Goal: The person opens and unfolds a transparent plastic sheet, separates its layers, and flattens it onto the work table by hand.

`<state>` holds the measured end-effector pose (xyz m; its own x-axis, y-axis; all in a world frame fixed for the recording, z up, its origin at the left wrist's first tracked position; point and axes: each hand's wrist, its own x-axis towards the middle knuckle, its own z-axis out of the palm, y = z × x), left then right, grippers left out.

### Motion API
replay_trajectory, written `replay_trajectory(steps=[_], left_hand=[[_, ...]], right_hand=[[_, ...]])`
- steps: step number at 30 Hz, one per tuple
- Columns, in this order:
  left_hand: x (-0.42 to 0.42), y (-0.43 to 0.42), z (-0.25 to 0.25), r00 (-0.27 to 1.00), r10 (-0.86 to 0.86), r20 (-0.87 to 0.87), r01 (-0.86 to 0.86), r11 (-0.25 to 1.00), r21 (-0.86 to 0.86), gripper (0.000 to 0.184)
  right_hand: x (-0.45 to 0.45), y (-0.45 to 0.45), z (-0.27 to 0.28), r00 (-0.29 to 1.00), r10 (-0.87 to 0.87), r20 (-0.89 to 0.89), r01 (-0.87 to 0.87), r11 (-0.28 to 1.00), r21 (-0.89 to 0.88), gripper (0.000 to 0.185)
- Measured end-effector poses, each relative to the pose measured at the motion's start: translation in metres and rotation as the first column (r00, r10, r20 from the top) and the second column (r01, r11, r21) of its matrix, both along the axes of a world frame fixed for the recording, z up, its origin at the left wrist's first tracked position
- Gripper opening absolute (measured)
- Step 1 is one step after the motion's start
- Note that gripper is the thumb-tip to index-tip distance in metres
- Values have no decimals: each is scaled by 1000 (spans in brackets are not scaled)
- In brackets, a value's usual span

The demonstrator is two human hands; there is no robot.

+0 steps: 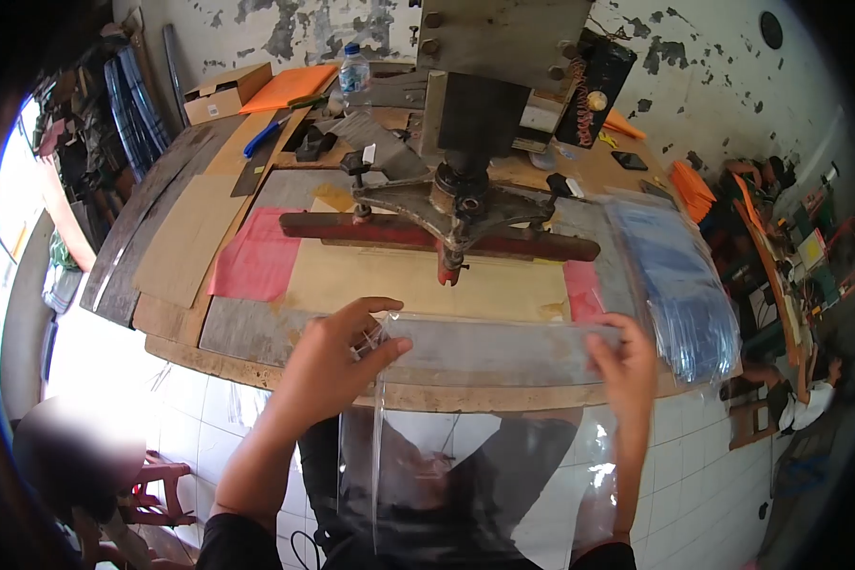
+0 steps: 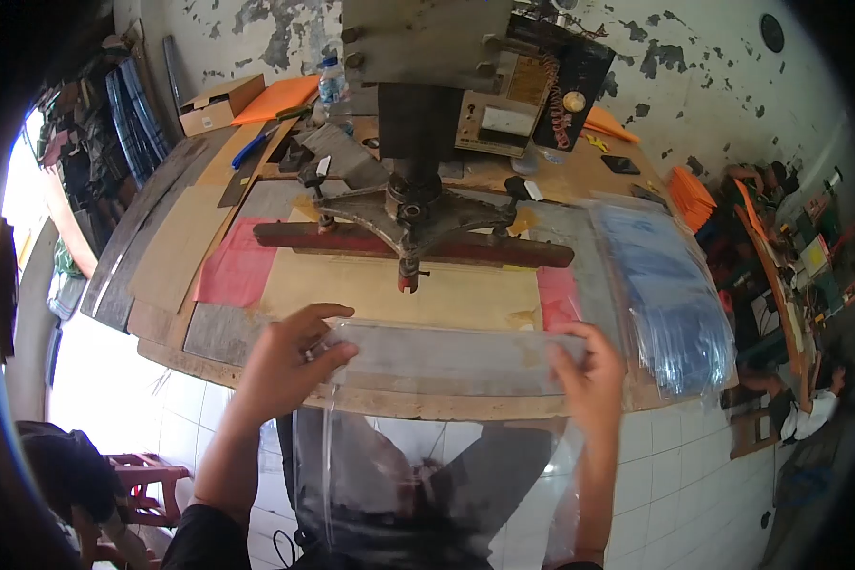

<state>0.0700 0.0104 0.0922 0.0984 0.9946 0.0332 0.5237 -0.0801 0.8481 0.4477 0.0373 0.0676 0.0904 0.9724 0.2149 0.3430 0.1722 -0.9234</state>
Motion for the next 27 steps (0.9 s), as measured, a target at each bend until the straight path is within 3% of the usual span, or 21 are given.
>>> replay_trajectory(steps=[1,3,4,6,10,13,22,27], left_hand=[[2,12,-23,1000,-3,-3,3,1000,6,48],[5,16,-60,958,135,-255,-68,964,257,47],[8,12,-65,957,135,-258,-68,965,255,47],[18,1,-75,886,250,-390,10,832,555,48],[44,-29,-98,811,24,-584,275,866,417,54],[50,-28,-108,754,-36,-656,316,895,314,62],[48,-24,-103,779,-111,-617,323,914,244,68],[47,-23,-101,816,-124,-565,308,920,243,69]], right_hand=[[-3,9,-18,1000,-3,-3,3,1000,6,23],[-9,19,-49,928,-64,368,4,987,163,23],[-10,20,-57,929,-62,365,3,987,160,23],[-13,19,-71,874,-102,474,2,978,206,24],[-14,20,-71,862,-117,494,-14,967,254,26],[-10,20,-71,864,-94,495,-30,971,237,23],[-11,20,-70,840,-73,538,-63,971,229,20],[-15,19,-63,806,-21,591,-143,963,229,28]])
